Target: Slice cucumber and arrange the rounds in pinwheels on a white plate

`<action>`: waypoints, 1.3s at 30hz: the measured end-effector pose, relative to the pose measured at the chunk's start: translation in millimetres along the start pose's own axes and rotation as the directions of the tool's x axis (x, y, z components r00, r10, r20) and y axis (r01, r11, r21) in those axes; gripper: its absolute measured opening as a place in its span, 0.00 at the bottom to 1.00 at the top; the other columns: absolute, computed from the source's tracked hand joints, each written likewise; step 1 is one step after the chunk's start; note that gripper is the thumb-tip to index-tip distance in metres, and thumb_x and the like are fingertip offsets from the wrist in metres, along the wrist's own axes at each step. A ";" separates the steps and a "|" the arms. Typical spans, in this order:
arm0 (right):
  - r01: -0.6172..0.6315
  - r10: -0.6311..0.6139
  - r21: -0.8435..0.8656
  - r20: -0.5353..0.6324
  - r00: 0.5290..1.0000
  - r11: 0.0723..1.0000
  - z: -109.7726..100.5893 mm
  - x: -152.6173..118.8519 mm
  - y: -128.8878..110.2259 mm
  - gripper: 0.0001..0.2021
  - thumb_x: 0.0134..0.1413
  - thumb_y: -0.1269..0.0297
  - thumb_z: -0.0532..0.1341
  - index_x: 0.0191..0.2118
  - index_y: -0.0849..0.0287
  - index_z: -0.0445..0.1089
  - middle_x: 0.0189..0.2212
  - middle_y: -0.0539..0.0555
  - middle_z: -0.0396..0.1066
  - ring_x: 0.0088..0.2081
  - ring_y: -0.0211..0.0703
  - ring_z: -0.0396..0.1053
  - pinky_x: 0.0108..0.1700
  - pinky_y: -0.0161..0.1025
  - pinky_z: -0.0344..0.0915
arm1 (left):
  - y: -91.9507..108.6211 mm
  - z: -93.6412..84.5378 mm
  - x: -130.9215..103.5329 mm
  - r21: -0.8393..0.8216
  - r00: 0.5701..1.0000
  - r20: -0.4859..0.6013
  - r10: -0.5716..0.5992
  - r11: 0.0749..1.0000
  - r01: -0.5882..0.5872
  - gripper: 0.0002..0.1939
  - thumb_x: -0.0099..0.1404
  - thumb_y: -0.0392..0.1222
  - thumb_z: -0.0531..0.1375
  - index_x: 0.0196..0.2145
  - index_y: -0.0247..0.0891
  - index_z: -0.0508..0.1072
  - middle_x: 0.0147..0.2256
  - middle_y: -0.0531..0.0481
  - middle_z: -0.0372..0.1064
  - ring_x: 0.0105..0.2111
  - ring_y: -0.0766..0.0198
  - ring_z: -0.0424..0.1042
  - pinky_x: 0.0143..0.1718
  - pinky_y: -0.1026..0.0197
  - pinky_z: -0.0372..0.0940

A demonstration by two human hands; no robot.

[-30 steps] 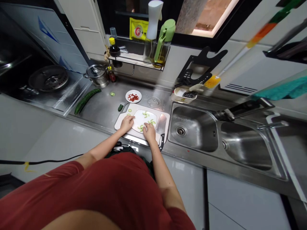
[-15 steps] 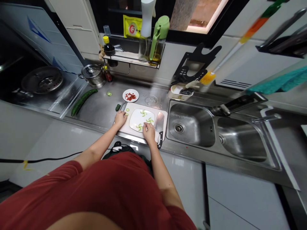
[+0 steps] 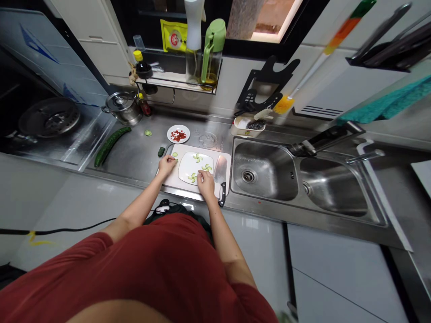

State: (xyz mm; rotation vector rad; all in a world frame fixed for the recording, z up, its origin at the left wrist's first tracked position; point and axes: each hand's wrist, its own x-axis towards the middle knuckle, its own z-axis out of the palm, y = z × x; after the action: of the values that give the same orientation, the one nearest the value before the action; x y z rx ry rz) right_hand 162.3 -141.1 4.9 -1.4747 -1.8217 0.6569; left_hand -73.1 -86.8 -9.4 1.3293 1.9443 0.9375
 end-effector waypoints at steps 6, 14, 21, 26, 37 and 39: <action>-0.003 0.004 0.056 -0.006 1.000 0.998 -7.4 18.0 -22.0 0.16 0.57 0.63 0.51 0.46 0.59 0.71 0.36 0.57 0.69 0.39 0.47 0.65 0.47 0.43 0.62 | 39.2 0.0 -12.9 -0.450 0.997 0.070 -0.023 0.892 0.052 0.12 0.48 0.43 0.65 0.31 0.36 0.71 0.30 0.50 0.71 0.31 0.68 0.69 0.39 0.62 0.65; 0.087 -0.076 0.179 -0.068 0.995 0.980 -20.6 50.5 -60.2 0.14 0.57 0.61 0.54 0.45 0.60 0.70 0.38 0.55 0.71 0.35 0.42 0.66 0.43 0.39 0.63 | 96.5 -13.1 -42.5 -0.583 0.981 0.163 0.106 0.813 0.009 0.14 0.49 0.44 0.66 0.33 0.34 0.75 0.32 0.49 0.73 0.31 0.67 0.70 0.40 0.61 0.65; 0.114 -0.105 0.255 -0.050 0.993 0.960 -23.3 56.7 -72.0 0.10 0.57 0.61 0.55 0.38 0.58 0.71 0.36 0.53 0.72 0.35 0.40 0.67 0.41 0.38 0.64 | 108.8 -18.0 -48.7 -0.608 0.976 0.164 0.146 0.794 -0.017 0.15 0.48 0.44 0.67 0.32 0.34 0.74 0.31 0.49 0.73 0.31 0.66 0.70 0.39 0.60 0.65; 0.134 -0.129 0.248 -0.035 0.991 0.959 -24.0 57.6 -74.5 0.09 0.57 0.63 0.54 0.36 0.57 0.71 0.34 0.51 0.71 0.35 0.40 0.67 0.40 0.37 0.64 | 108.5 -16.2 -49.3 -0.602 0.975 0.161 0.156 0.798 -0.029 0.15 0.49 0.45 0.67 0.33 0.34 0.74 0.32 0.49 0.72 0.32 0.66 0.70 0.40 0.61 0.65; 0.198 -0.197 0.153 -0.022 0.980 0.968 -31.6 58.5 -73.5 0.10 0.62 0.61 0.53 0.38 0.56 0.71 0.36 0.52 0.70 0.41 0.42 0.65 0.44 0.39 0.61 | 109.0 -21.8 -48.1 -0.545 0.931 0.351 -0.105 0.785 0.294 0.19 0.57 0.53 0.61 0.39 0.35 0.69 0.21 0.52 0.68 0.19 0.72 0.65 0.22 0.70 0.53; 0.213 -0.213 0.150 -0.020 0.977 0.965 -31.7 58.1 -73.4 0.10 0.62 0.62 0.53 0.38 0.56 0.71 0.36 0.52 0.70 0.42 0.42 0.65 0.46 0.39 0.60 | 109.4 -22.1 -48.0 -0.544 0.914 0.389 -0.116 0.772 0.329 0.22 0.56 0.55 0.61 0.42 0.37 0.68 0.21 0.53 0.69 0.18 0.73 0.63 0.20 0.70 0.49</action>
State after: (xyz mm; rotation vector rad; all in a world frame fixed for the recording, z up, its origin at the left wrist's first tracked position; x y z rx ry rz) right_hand 134.5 -102.3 91.4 -1.1613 -1.8519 0.6673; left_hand -18.1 -109.6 96.4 0.7898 1.3352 1.0141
